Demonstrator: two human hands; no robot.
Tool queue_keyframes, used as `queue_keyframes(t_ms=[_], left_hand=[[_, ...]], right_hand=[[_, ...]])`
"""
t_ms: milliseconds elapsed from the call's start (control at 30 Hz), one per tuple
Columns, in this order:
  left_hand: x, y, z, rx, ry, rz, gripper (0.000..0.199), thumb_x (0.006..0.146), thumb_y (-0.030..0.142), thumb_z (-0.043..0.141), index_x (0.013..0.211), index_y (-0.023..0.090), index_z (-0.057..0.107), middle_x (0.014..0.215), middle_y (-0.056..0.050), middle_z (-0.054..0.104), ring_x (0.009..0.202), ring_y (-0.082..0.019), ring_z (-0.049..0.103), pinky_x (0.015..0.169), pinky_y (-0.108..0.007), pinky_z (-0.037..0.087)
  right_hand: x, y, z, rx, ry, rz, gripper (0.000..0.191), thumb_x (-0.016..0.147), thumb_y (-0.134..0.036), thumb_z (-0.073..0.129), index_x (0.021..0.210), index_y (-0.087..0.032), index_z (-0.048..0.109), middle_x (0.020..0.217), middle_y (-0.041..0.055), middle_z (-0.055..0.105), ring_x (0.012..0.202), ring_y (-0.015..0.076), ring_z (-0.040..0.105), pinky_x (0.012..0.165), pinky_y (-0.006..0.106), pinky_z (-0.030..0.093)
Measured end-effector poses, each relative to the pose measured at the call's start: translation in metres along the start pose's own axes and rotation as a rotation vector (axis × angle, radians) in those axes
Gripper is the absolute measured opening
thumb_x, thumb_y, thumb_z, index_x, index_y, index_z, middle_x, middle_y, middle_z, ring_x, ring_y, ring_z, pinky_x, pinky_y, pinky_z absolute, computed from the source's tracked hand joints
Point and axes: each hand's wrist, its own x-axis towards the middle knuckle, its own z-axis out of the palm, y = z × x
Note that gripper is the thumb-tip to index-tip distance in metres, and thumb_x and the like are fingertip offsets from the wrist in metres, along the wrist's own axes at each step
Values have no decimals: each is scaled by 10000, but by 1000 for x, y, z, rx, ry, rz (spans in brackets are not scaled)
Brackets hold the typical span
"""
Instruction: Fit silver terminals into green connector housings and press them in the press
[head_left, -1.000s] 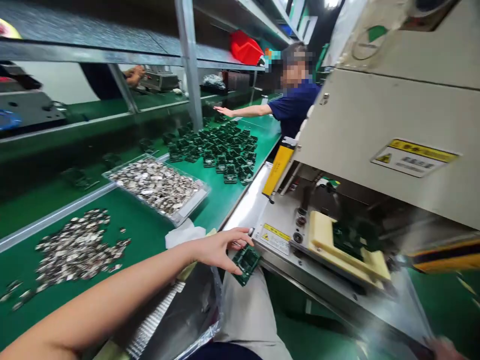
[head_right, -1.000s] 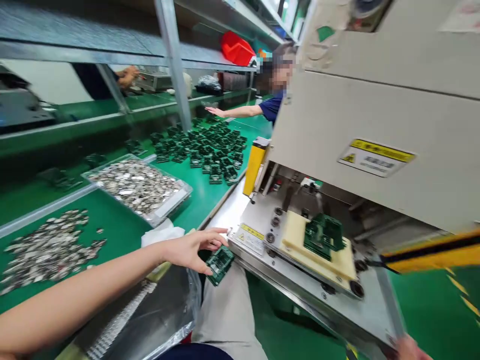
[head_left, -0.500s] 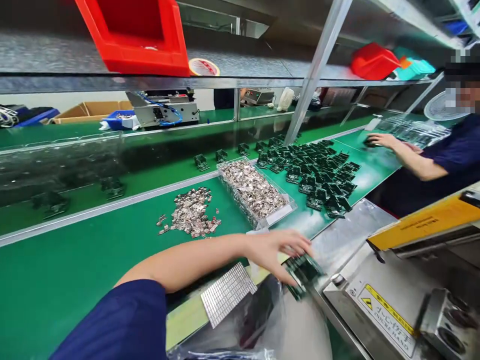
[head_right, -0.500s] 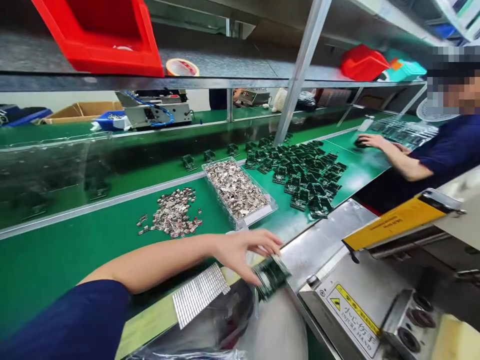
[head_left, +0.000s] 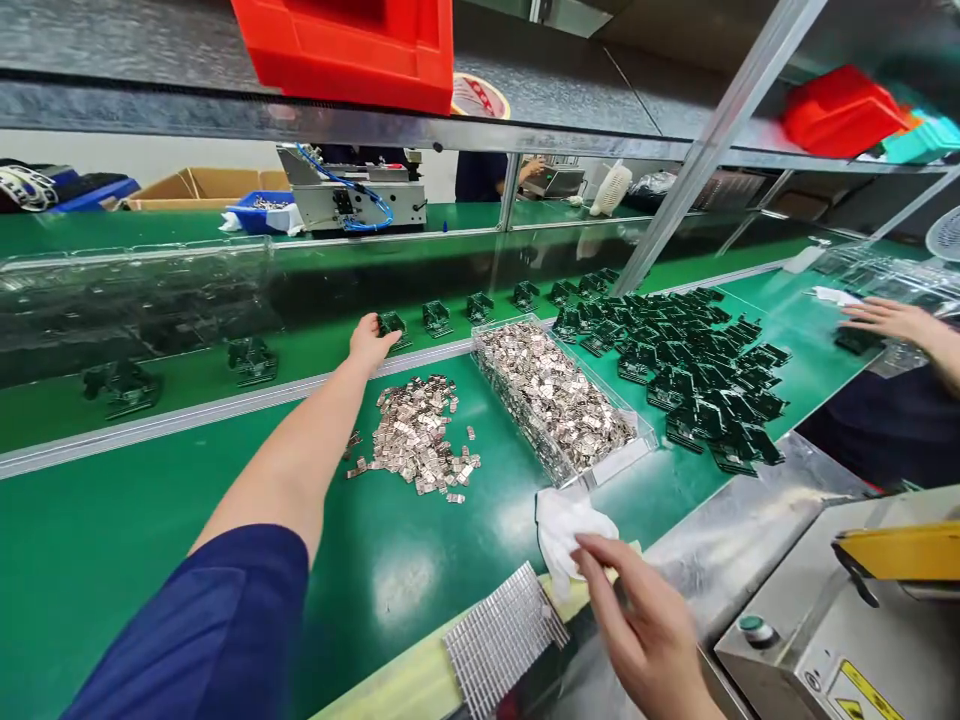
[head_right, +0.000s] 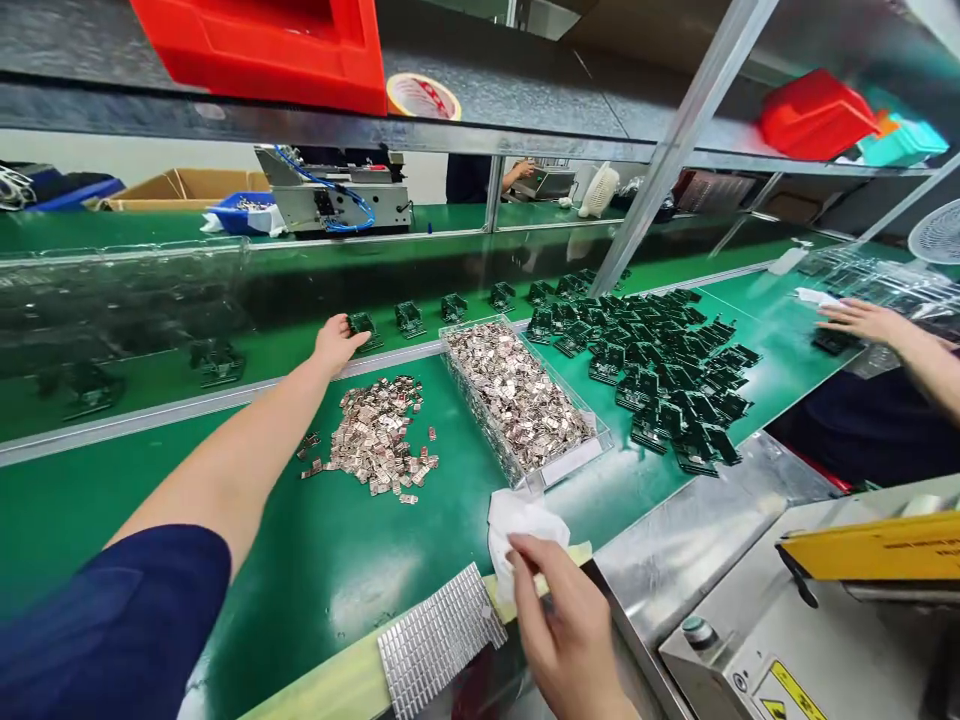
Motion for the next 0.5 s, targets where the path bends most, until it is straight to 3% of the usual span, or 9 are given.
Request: queue_keyframes(t_ms=[100, 167, 233, 333, 433, 500], left_hand=[[-11, -13, 4, 6, -2, 7, 750, 672, 168, 792, 1331, 145, 436, 1448, -222, 449, 1365, -330, 438, 1106, -433, 398], [-30, -22, -15, 19, 5, 56, 702, 714, 221, 764, 1331, 202, 429, 1493, -179, 401, 1376, -296, 430, 1076, -394, 441], [-54, -32, -53, 61, 12, 110, 580, 736, 244, 736, 1256, 218, 479, 1432, -145, 471, 1284, -261, 529, 995, -370, 512], [-82, -47, -127, 180, 87, 139, 386, 752, 246, 691, 1099, 197, 529, 1211, -108, 603, 1099, -230, 637, 884, -369, 568], [-87, -58, -185, 316, 216, 105, 369, 755, 239, 665, 1083, 182, 506, 1162, -116, 598, 1097, -239, 626, 887, -383, 562], [-76, -61, -204, 390, 256, 76, 514, 722, 241, 702, 1175, 176, 469, 1270, -141, 548, 1181, -259, 583, 942, -392, 534]], right_hand=[[69, -10, 51, -75, -203, -90, 214, 963, -195, 471, 1069, -172, 656, 892, 74, 705, 781, 184, 687, 703, 274, 547], [107, -8, 85, -324, -412, -10, 196, 971, -203, 488, 1037, -166, 669, 925, 75, 697, 844, 188, 682, 770, 269, 523], [136, -3, 114, -509, -516, 83, 183, 965, -275, 539, 1028, -160, 667, 946, 83, 683, 855, 208, 680, 762, 279, 507], [159, 6, 140, -581, -516, 139, 159, 939, -233, 573, 1004, -112, 654, 980, 137, 651, 828, 243, 675, 714, 303, 484], [158, 18, 138, -609, -525, 142, 135, 936, -119, 520, 965, -96, 650, 962, 147, 633, 816, 245, 665, 708, 306, 462], [146, 25, 126, -623, -549, 127, 139, 935, -104, 512, 938, -97, 651, 926, 136, 632, 807, 244, 660, 703, 306, 457]])
